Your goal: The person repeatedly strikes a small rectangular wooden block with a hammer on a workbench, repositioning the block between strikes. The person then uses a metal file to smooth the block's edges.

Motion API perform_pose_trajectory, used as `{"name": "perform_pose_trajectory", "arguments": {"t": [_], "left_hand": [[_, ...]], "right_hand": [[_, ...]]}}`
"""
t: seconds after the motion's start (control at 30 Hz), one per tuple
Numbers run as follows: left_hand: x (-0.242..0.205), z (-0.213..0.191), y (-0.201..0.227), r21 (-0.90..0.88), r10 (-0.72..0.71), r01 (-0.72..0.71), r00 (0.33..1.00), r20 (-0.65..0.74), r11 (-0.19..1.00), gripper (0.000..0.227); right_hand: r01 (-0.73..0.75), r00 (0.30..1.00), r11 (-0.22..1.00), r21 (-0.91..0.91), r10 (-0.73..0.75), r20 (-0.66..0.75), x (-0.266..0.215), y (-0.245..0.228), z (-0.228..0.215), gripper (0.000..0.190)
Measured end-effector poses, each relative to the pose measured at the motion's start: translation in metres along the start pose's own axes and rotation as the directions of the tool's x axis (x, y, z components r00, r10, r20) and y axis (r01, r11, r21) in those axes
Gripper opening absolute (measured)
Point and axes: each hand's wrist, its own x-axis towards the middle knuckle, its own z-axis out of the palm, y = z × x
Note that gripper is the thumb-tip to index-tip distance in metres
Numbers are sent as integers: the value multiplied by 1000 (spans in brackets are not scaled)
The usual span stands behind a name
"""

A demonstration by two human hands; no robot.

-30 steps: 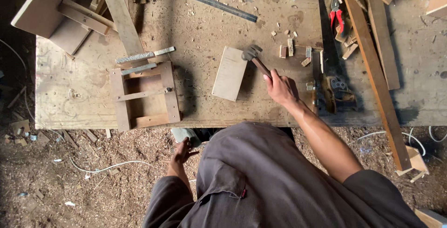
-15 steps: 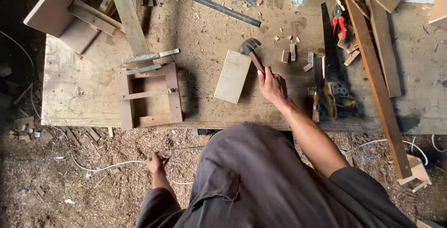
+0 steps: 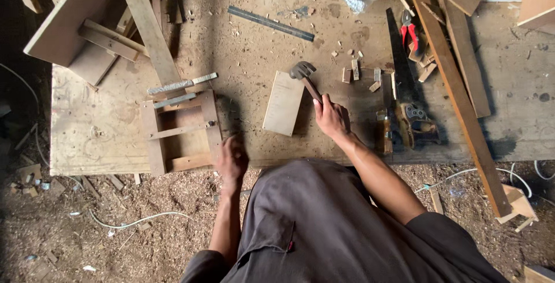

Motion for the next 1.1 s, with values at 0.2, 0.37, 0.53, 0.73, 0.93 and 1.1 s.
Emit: {"name": "perform_pose_trajectory", "arguments": {"t": [0.2,0.37,0.53,0.73,0.93,1.1], "left_hand": [[82,29,78,-105,-124,164,941,314,981,39],[111,55,108,-209,-23,74,971,236,975,30],[121,71,118,-210,-10,72,959,284,975,29],[123,72,129,-119,-114,171,918,380,978,53],[115,84,126,-27,-15,25,942,336,999,95],[110,96,118,29,-26,18,952,305,999,103]], "right_hand": [[-50,997,999,-22,51,61,-3,-10,-11,29],[-37,999,999,17,37,10,-8,-11,-13,30],[-5,999,1000,-14,4,-51,-17,-6,-15,29],[-109,994,992,69,108,32,-25,16,0,31],[-65,995,997,48,69,-66,-28,20,5,31],[-158,986,987,21,159,-43,-29,10,-10,30]]}}
